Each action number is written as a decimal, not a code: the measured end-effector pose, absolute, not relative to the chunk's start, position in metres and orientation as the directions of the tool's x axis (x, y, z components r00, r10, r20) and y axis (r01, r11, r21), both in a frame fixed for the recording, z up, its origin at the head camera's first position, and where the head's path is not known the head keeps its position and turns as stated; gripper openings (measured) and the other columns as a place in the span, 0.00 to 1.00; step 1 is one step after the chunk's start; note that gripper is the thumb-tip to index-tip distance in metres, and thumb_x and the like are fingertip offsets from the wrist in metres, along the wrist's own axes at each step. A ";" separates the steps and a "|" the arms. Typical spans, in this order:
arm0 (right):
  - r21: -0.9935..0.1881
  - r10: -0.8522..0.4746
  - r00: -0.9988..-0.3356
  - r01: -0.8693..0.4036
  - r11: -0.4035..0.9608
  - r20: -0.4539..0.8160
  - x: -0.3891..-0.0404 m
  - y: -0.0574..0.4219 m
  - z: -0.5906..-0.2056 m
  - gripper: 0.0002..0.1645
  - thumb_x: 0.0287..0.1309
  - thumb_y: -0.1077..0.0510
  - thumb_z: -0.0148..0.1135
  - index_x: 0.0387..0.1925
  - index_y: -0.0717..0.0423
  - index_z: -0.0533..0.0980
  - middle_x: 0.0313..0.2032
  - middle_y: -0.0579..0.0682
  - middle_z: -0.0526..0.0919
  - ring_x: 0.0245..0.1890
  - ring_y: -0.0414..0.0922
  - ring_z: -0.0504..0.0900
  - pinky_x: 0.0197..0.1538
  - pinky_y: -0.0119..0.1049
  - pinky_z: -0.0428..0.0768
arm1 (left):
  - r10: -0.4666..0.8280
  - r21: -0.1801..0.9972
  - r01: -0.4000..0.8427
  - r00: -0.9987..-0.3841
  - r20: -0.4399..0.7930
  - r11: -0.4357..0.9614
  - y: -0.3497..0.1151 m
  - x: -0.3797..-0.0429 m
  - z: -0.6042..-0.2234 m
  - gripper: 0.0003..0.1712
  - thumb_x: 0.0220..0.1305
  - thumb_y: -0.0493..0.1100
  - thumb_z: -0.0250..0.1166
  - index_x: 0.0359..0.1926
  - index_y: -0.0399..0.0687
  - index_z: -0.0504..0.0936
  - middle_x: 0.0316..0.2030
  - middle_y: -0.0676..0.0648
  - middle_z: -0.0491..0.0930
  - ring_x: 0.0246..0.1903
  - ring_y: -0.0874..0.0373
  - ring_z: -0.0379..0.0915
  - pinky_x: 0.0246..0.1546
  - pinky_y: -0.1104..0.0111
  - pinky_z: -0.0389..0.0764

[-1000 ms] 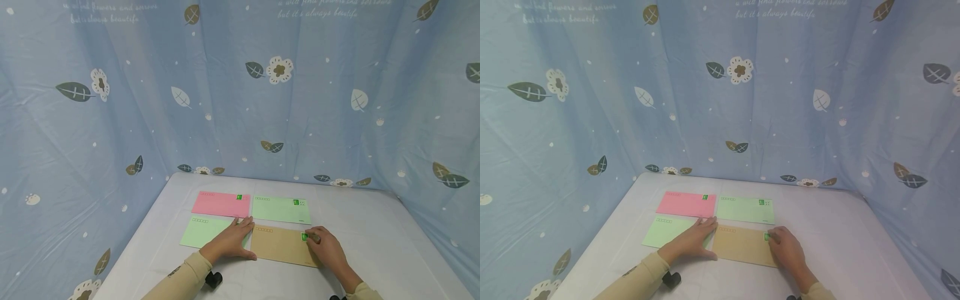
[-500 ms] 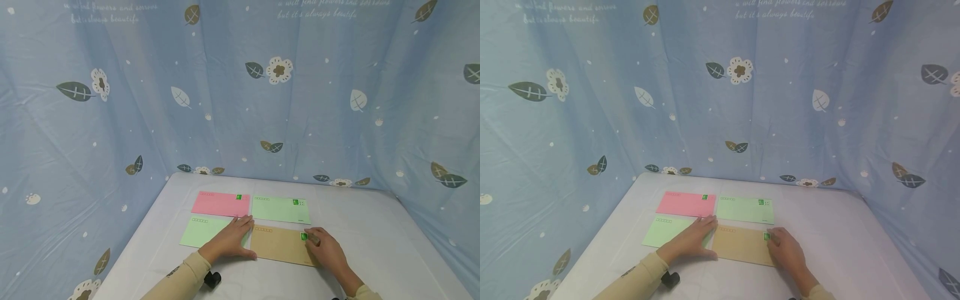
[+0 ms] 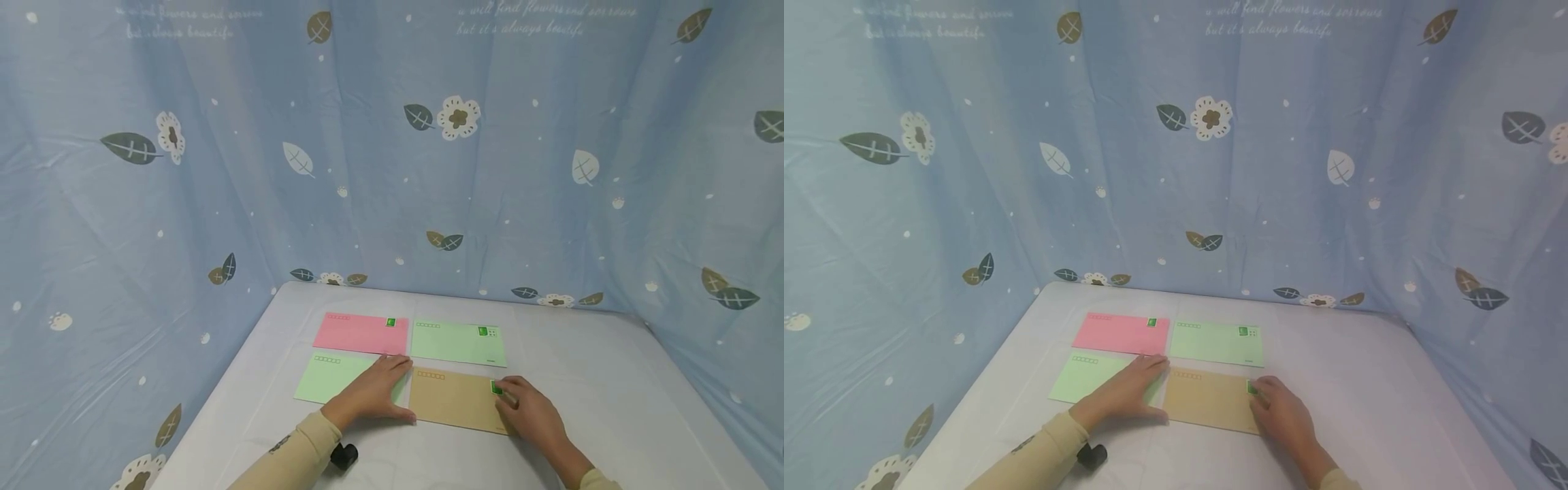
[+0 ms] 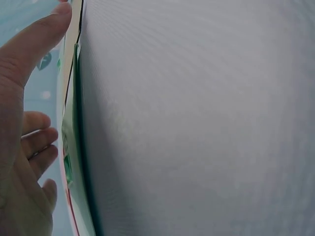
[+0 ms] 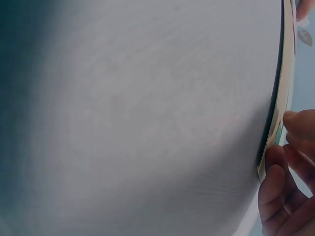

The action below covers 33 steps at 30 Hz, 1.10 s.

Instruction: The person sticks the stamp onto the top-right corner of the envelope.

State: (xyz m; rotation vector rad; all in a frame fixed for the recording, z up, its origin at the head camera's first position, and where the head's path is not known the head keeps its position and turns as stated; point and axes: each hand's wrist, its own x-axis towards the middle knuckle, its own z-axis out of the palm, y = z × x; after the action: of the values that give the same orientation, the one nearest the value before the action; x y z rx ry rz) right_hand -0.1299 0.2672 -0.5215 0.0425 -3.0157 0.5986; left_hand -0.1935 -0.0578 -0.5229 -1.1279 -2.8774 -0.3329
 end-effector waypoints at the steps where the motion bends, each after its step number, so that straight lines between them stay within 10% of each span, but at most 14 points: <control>1: -0.378 -0.021 -0.997 -0.047 0.925 0.073 -0.130 0.268 -0.522 0.22 0.53 0.49 0.65 0.51 0.46 0.79 0.53 0.49 0.75 0.48 0.49 0.79 0.45 0.47 0.79 | 0.670 0.185 0.677 -0.734 0.107 0.712 -0.057 -0.194 -0.523 0.65 0.34 0.85 0.54 0.67 0.47 0.62 0.66 0.51 0.61 0.67 0.56 0.52 0.68 0.60 0.50; 33: -0.353 -0.064 -0.992 -0.100 0.930 0.110 -0.132 0.271 -0.529 0.20 0.53 0.49 0.64 0.48 0.47 0.80 0.52 0.47 0.77 0.47 0.47 0.80 0.44 0.44 0.79 | 0.677 0.192 0.675 -0.733 0.062 0.713 -0.050 -0.195 -0.519 0.60 0.36 0.80 0.60 0.65 0.48 0.66 0.65 0.50 0.63 0.66 0.54 0.54 0.67 0.60 0.56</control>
State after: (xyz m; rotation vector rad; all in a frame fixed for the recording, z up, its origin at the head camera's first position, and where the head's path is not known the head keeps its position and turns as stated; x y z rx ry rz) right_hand -0.1321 0.2709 -0.5294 0.1275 -2.9908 0.5551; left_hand -0.1945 -0.0497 -0.5186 -1.1521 -2.9189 -0.3193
